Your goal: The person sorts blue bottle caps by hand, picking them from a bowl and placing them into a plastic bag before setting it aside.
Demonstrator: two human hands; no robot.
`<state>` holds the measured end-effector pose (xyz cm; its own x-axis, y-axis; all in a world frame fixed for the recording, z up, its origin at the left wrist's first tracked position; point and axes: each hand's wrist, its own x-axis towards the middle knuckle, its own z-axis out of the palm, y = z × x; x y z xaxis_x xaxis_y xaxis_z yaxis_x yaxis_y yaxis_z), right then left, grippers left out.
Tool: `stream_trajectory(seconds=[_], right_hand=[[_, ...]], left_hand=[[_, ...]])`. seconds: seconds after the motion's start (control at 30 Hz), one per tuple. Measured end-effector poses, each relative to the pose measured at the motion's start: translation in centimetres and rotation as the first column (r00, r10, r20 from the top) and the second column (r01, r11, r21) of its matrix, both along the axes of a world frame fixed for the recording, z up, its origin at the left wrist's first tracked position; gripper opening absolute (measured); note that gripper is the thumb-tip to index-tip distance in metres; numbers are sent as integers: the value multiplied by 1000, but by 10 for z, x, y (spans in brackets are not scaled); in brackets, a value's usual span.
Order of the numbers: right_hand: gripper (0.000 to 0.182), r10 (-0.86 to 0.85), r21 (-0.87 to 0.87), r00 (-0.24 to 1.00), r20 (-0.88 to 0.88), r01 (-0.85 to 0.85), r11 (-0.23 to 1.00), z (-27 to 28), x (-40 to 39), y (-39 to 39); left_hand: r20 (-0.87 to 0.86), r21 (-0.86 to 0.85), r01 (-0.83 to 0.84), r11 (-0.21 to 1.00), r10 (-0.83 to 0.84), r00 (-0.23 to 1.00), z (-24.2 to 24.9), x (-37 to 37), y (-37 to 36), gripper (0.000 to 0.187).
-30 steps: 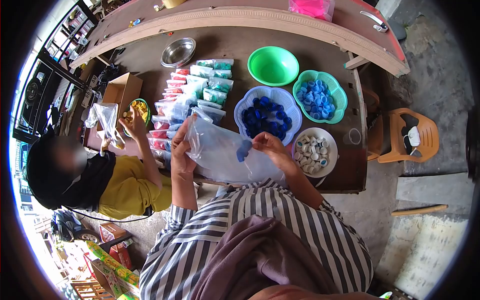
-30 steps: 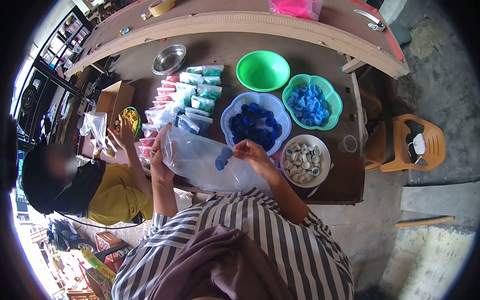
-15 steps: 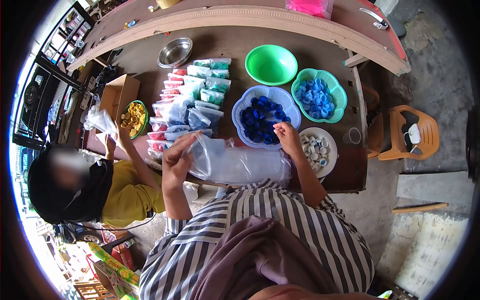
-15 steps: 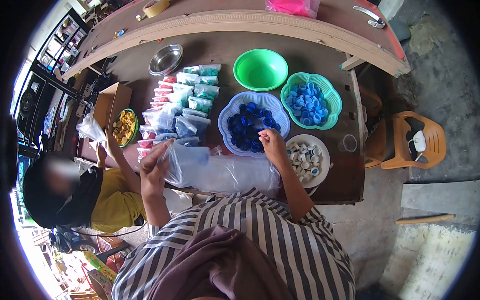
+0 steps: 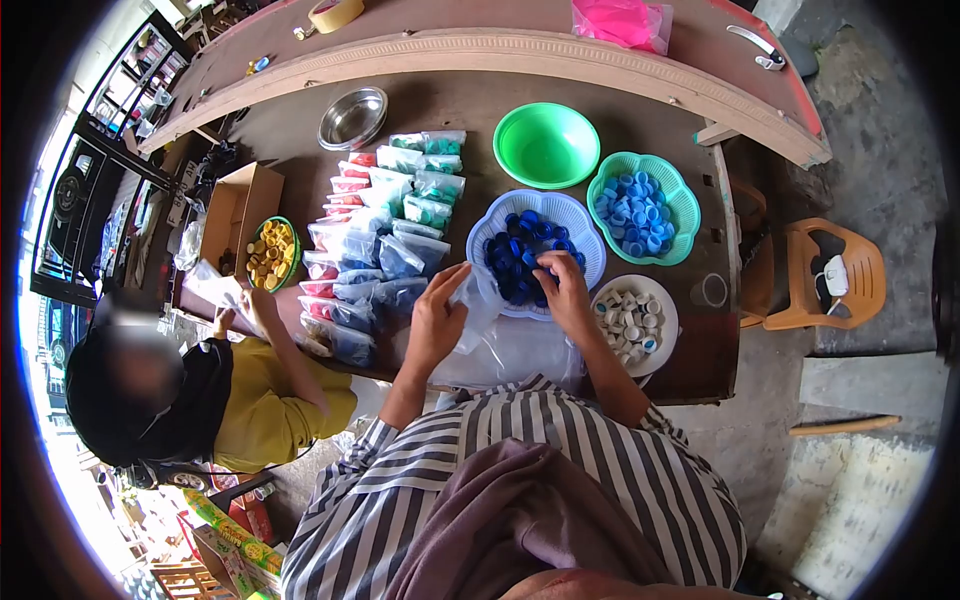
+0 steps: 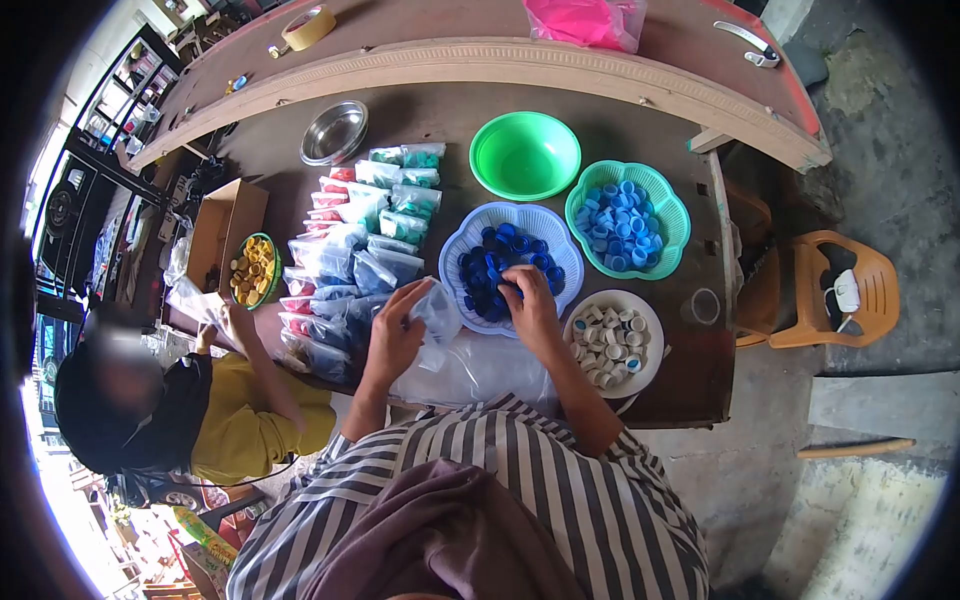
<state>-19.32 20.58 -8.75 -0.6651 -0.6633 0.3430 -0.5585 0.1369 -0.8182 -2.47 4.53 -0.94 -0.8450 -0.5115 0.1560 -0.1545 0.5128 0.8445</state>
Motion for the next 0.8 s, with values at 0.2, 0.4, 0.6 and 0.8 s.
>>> stream_trajectory(seconds=[0.2,0.4,0.6,0.8], right_hand=[[19,230,87,924,-306,-214,973,64,12,3],[11,19,188,994,-107,2,982,-40,-35,2],[18,126,591,938,-322,95,801,-85,-22,-3],[23,-10,431,999,32,-4,903,-68,-37,0]], left_hand=[[-1,-13,87,996,-87,996,-5,-22,16,55],[10,-5,43,999,-43,999,-12,-16,5,57],[45,27,22,999,-23,999,-12,-14,6,57],[8,51,14,999,-15,1000,-16,-12,9,56]])
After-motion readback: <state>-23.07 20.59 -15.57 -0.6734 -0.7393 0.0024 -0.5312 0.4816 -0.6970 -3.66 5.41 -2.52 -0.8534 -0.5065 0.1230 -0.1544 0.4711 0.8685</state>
